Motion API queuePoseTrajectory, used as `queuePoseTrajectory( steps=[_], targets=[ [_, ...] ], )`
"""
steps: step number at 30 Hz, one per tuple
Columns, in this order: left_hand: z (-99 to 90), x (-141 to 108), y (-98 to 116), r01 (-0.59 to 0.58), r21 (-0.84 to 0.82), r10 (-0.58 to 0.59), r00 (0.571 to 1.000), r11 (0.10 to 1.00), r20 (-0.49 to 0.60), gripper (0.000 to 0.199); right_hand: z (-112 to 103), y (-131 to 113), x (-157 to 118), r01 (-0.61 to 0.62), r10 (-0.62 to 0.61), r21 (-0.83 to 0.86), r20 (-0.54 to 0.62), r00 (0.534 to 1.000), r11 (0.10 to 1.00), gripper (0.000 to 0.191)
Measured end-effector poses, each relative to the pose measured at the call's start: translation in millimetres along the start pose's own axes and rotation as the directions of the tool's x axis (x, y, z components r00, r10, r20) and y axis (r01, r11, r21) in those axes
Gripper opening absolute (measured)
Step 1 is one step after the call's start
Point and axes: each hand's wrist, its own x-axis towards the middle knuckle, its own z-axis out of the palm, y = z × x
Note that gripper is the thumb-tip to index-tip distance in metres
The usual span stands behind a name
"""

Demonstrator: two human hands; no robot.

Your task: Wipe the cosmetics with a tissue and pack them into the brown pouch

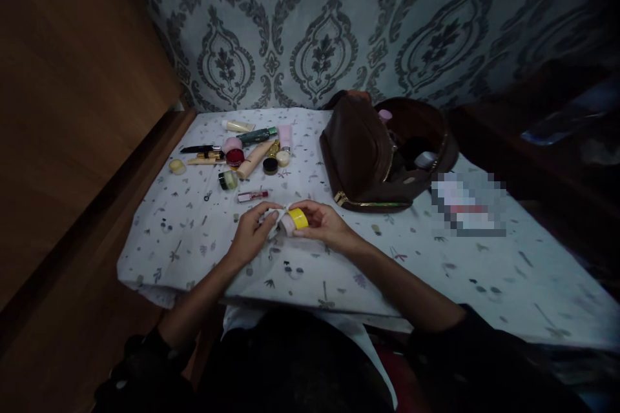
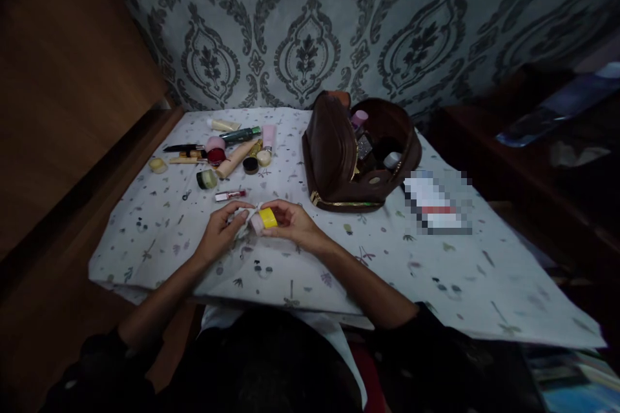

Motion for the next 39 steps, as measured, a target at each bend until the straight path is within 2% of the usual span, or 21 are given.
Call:
queuePoseTrajectory(
  steps=[5,9,13,17,19,21,23,28,32,35,39],
  targets=[
    [3.3,1,-11,0.143,-0.18,-0.142,0.99,0.973,0.022,0.033,-1,-5,-2,-0.064,0.059,0.081,0.054,0.997,0.995,0.054],
    [3.2,2,-15,0.207,-0.242,-0.201,0.978,0.948,0.048,0.033,-3,-12,-2,-0.05,0.049,0.017,0.05,0.998,0.999,0.049],
    [1.8,3,-10,0.104,-0.153,-0.103,0.995,0.983,0.011,0.027,-5,-10,-1,-0.038,0.039,-0.054,0.023,0.999,0.998,0.048],
    [4.0,-1,-2,-0.115,0.008,0.115,0.993,0.993,-0.009,0.022,-4,-4,1,-0.042,0.038,-0.105,-0.038,0.999,0.994,0.042],
    [6.9,-4,-1,-0.289,0.109,0.291,0.957,0.951,-0.001,0.021,-3,-3,1,-0.035,0.027,-0.111,-0.08,0.996,0.993,0.039],
    [10.5,-7,-2,-0.455,0.224,0.463,0.886,0.862,0.019,0.02,-2,-2,2,-0.032,0.023,-0.077,-0.118,0.993,0.997,0.041],
    [14.2,-9,-4,-0.551,0.341,0.572,0.819,0.762,0.045,0.022,-1,-2,2,-0.035,0.034,-0.005,-0.152,0.988,0.999,0.045],
    [20.1,-12,-9,-0.608,0.55,0.688,0.722,0.573,0.08,0.028,7,-1,2,-0.02,0.084,0.288,-0.213,0.973,0.958,0.048],
    [20.3,-13,-10,-0.623,0.661,0.741,0.655,0.418,0.149,0.025,13,-6,2,-0.053,0.138,0.454,-0.156,0.978,0.89,0.041],
    [19.0,-13,-11,-0.645,0.681,0.75,0.627,0.348,0.21,0.025,14,-8,-1,-0.095,0.172,0.48,-0.119,0.978,0.872,0.034],
    [19.4,-14,-11,-0.622,0.704,0.704,0.666,0.342,0.247,0.029,14,-9,-5,-0.151,0.214,0.467,-0.083,0.973,0.871,0.031]
  ],
)
